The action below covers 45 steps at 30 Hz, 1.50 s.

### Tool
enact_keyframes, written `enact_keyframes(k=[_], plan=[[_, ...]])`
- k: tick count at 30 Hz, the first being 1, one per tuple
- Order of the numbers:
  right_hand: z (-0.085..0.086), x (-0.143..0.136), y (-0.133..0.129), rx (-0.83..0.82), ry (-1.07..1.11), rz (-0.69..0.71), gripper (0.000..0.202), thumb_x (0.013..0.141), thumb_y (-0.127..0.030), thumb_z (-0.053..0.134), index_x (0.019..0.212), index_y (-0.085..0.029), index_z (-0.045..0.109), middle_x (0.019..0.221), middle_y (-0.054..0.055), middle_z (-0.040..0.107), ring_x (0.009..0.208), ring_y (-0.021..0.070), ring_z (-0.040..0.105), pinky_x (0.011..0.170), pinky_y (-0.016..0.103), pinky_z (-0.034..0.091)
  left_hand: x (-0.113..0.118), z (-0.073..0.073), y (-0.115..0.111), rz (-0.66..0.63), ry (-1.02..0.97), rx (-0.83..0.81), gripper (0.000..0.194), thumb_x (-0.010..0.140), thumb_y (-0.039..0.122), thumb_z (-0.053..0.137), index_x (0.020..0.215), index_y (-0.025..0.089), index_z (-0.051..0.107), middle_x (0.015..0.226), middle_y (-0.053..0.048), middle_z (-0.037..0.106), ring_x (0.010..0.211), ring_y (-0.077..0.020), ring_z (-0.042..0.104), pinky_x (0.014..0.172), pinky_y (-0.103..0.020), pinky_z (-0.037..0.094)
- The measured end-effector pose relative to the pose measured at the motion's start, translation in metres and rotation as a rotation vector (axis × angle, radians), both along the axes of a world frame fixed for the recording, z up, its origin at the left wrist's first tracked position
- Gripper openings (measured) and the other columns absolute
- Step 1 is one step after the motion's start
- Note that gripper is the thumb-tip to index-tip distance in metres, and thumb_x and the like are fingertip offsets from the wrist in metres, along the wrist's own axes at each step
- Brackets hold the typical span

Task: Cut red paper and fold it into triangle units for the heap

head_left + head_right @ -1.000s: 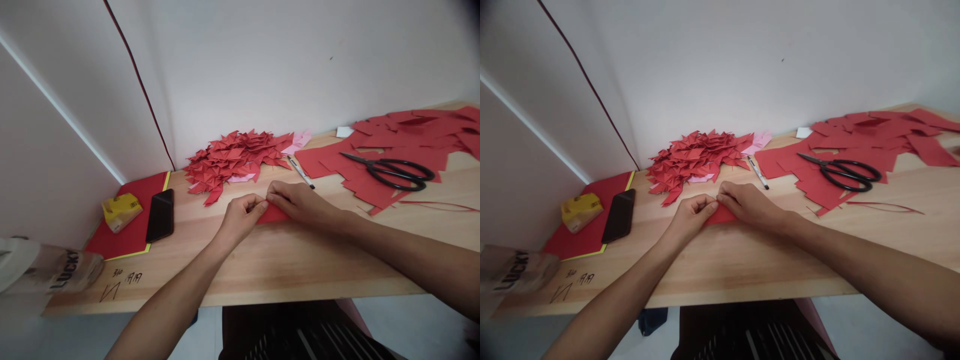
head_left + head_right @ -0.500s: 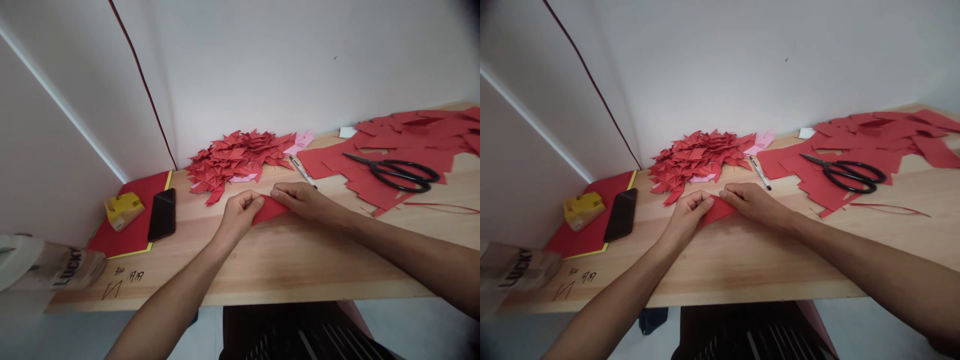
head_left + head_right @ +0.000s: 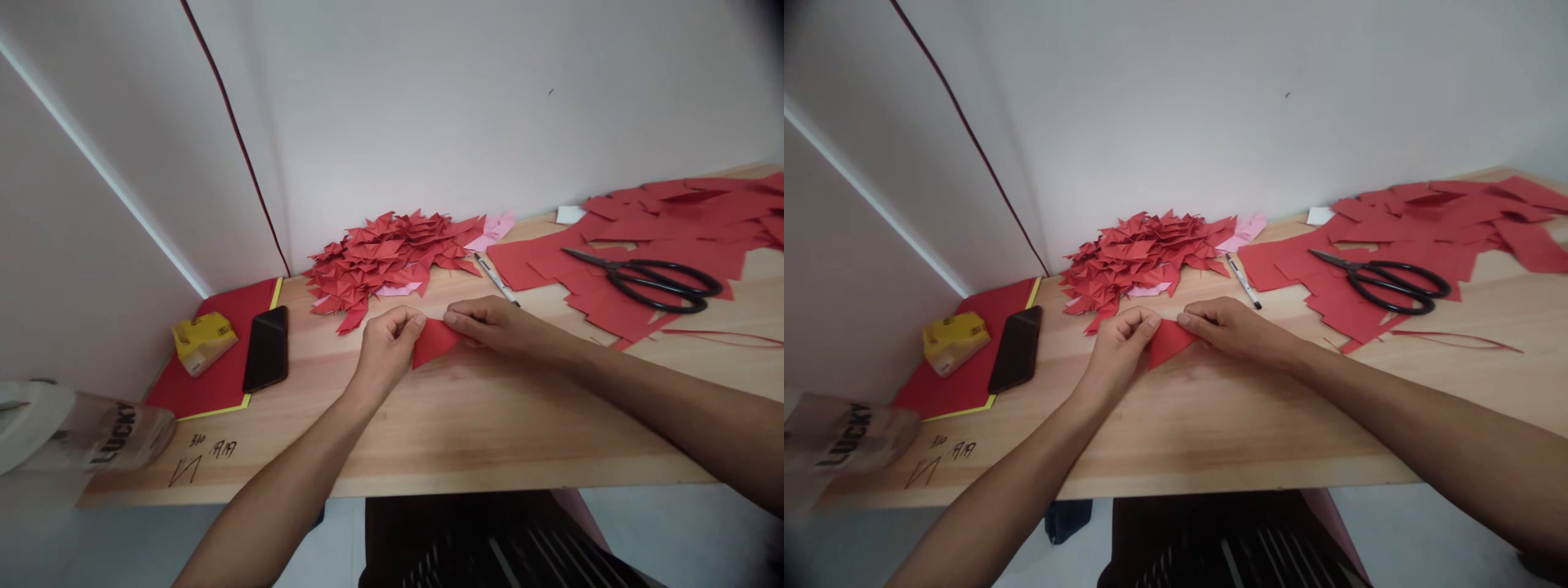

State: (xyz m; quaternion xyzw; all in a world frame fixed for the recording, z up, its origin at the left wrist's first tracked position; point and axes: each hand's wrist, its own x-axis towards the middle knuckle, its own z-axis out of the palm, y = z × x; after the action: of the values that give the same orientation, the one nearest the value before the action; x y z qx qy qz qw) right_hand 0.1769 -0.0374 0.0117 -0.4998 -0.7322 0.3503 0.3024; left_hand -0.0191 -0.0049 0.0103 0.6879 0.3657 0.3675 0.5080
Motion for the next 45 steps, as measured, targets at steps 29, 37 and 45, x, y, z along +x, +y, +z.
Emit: enact_keyframes(k=[29, 37, 45], plan=[[0.003, 0.001, 0.000, 0.051, -0.087, -0.056, 0.043, 0.093, -0.050, 0.042, 0.063, -0.020, 0.041, 0.060, -0.003, 0.041, 0.059, 0.0120, 0.038, 0.057, 0.027, 0.029, 0.003, -0.002, 0.001, -0.012, -0.007, -0.077, 0.026, 0.079, 0.039, 0.067, 0.073, 0.013, 0.068, 0.065, 0.000, 0.060, 0.058, -0.0091, 0.048, 0.056, -0.022, 0.036], [0.009, 0.004, -0.003, 0.065, -0.072, -0.088, 0.037, 0.090, -0.046, 0.052, 0.064, -0.019, 0.052, 0.060, -0.002, 0.048, 0.060, 0.0126, 0.041, 0.056, 0.027, 0.029, -0.001, 0.001, 0.000, -0.161, 0.054, -0.203, 0.026, 0.076, 0.039, 0.071, 0.077, 0.012, 0.071, 0.058, 0.003, 0.053, 0.051, -0.0054, 0.039, 0.051, -0.021, 0.028], [0.013, 0.010, 0.006, 0.008, 0.220, -0.270, 0.043, 0.087, -0.061, 0.049, 0.074, -0.020, 0.056, 0.074, 0.004, 0.060, 0.064, 0.0153, 0.052, 0.058, 0.029, 0.037, 0.002, -0.009, 0.005, 0.016, -0.255, -0.398, 0.031, 0.068, 0.039, 0.080, 0.077, 0.010, 0.072, 0.060, -0.003, 0.063, 0.053, -0.0083, 0.053, 0.052, -0.021, 0.039]])
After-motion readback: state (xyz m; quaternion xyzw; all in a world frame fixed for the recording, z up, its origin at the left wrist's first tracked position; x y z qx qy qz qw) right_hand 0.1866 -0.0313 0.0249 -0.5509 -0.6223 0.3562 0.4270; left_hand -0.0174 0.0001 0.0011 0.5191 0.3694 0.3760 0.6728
